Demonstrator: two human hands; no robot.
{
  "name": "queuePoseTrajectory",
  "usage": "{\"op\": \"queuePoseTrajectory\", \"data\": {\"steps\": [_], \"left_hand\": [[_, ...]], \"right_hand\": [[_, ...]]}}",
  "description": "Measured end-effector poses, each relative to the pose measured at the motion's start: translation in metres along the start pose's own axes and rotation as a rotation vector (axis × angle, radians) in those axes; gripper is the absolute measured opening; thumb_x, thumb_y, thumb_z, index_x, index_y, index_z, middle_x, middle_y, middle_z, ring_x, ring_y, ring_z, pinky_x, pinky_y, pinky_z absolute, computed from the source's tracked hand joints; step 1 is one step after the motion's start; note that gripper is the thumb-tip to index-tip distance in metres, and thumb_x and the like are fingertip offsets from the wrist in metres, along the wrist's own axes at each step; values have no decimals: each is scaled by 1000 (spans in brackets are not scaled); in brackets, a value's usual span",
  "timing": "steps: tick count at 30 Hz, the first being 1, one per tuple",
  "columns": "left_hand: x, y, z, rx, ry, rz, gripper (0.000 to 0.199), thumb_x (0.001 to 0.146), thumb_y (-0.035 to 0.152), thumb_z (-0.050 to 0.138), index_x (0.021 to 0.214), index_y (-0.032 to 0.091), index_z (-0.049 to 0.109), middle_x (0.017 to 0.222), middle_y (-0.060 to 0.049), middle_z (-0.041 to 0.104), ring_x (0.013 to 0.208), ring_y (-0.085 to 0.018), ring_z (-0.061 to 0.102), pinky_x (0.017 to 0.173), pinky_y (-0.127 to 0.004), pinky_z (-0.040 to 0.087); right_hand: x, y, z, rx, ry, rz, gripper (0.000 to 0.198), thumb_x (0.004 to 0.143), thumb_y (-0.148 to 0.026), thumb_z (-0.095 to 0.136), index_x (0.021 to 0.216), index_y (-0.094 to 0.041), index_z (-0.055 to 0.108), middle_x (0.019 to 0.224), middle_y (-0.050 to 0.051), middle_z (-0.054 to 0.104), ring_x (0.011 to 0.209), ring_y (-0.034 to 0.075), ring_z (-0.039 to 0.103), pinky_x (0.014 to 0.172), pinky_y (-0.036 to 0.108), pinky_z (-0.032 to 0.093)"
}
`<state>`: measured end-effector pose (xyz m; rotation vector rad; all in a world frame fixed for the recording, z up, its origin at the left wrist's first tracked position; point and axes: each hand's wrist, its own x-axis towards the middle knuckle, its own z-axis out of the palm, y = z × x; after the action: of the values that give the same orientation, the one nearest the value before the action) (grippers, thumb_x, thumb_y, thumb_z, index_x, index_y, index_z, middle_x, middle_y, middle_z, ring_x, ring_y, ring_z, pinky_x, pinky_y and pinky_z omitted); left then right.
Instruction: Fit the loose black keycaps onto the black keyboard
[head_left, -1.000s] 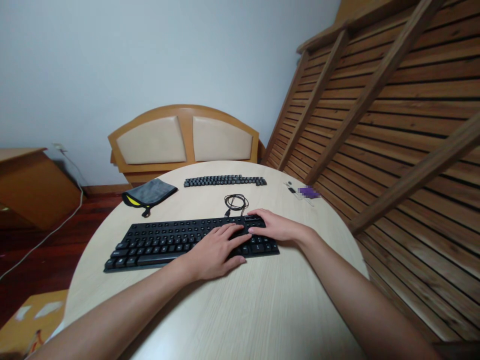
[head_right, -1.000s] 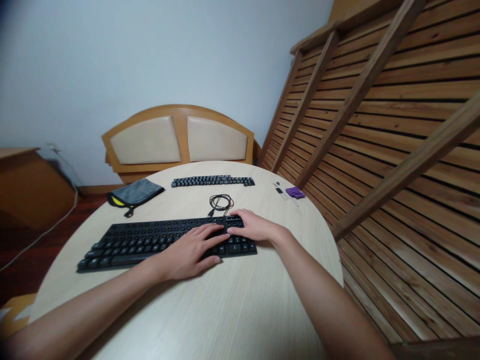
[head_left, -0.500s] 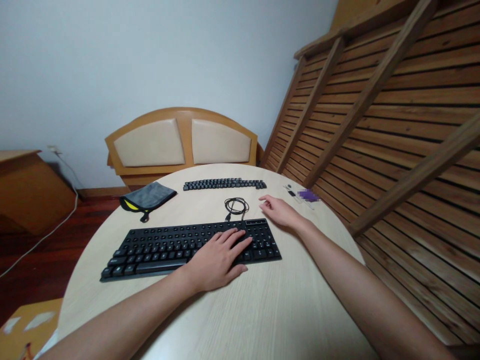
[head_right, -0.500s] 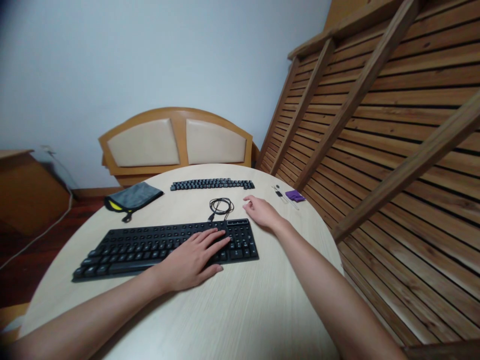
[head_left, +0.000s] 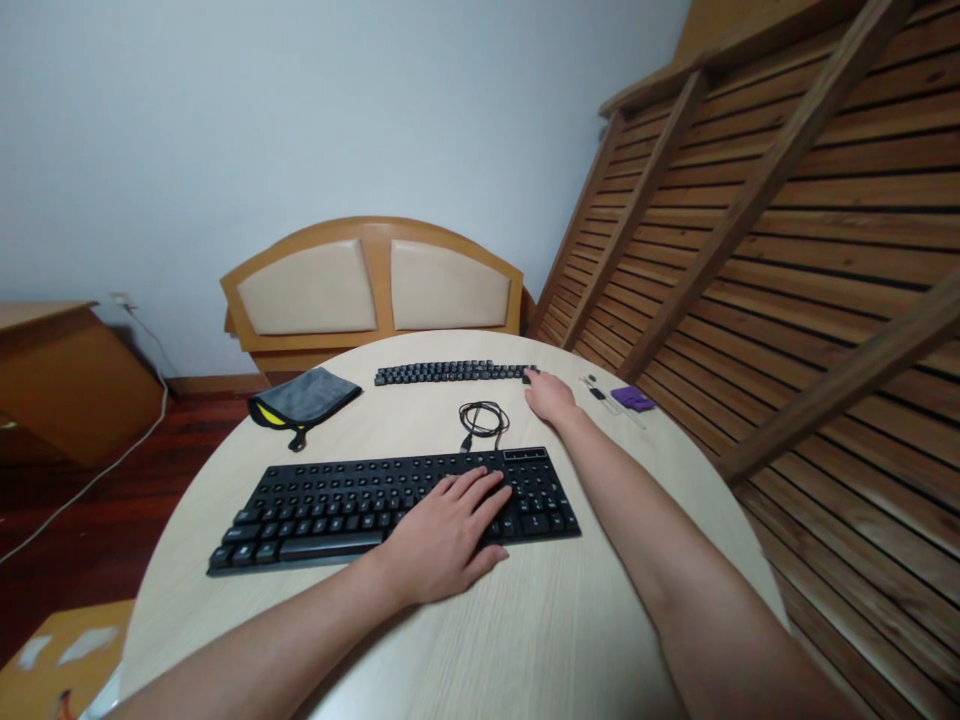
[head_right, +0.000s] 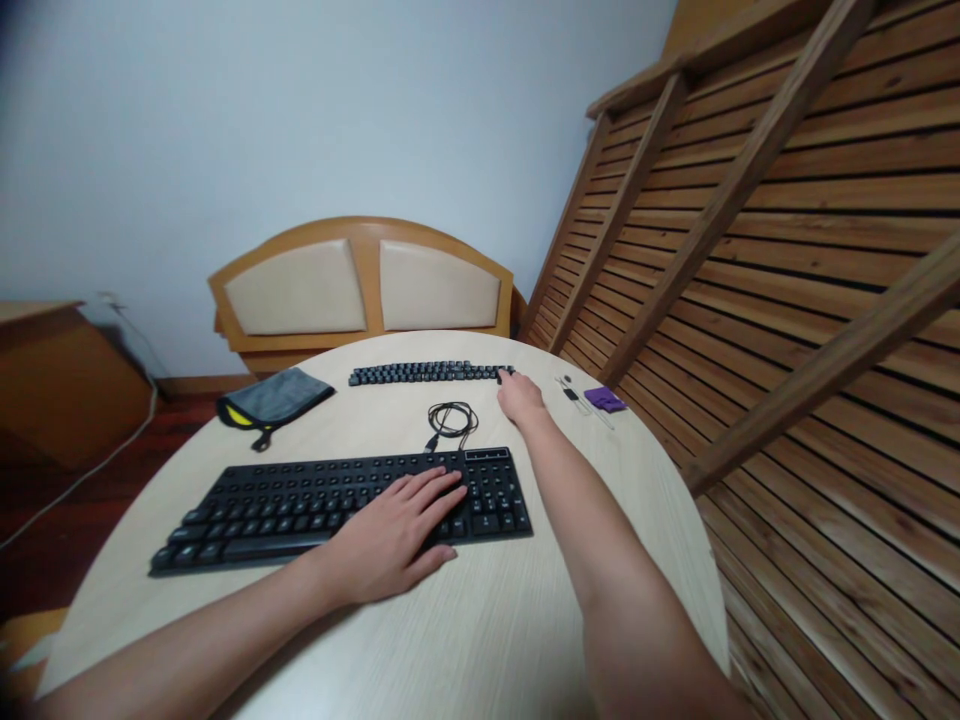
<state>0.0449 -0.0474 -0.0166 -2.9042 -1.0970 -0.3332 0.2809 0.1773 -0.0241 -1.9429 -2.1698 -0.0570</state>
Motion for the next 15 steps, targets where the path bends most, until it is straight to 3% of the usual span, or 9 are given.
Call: {"op": "queuePoseTrajectory", "data": {"steps": [7, 12, 15], "left_hand": [[0, -1, 0, -3, -1, 4, 63, 99, 50, 47, 150, 16, 36, 157, -13, 38, 144, -33, 34, 113, -48, 34], [0, -2, 2, -9, 12, 10, 63, 99, 50, 47, 151, 17, 35, 157, -13, 38, 144, -33, 35, 112, -49, 35], [-1, -3, 4, -8, 24, 10, 62, 99, 51, 45, 151, 17, 35, 157, -13, 38, 144, -33, 35, 112, -50, 35]], "right_hand": [[-4, -6, -1, 21, 13, -37, 28, 96, -19, 50, 120, -16, 65, 121, 17, 67, 113, 28, 61, 94, 35, 45], [-36, -6, -18, 104, 1, -158, 16, 93, -23, 60, 106, -18, 69, 115, 12, 71, 109, 25, 64, 93, 32, 46], [-64, -2, -36, 187, 25, -203, 20, 96, -25, 56, 110, -17, 68, 111, 11, 72, 105, 23, 66, 91, 32, 48]]}}
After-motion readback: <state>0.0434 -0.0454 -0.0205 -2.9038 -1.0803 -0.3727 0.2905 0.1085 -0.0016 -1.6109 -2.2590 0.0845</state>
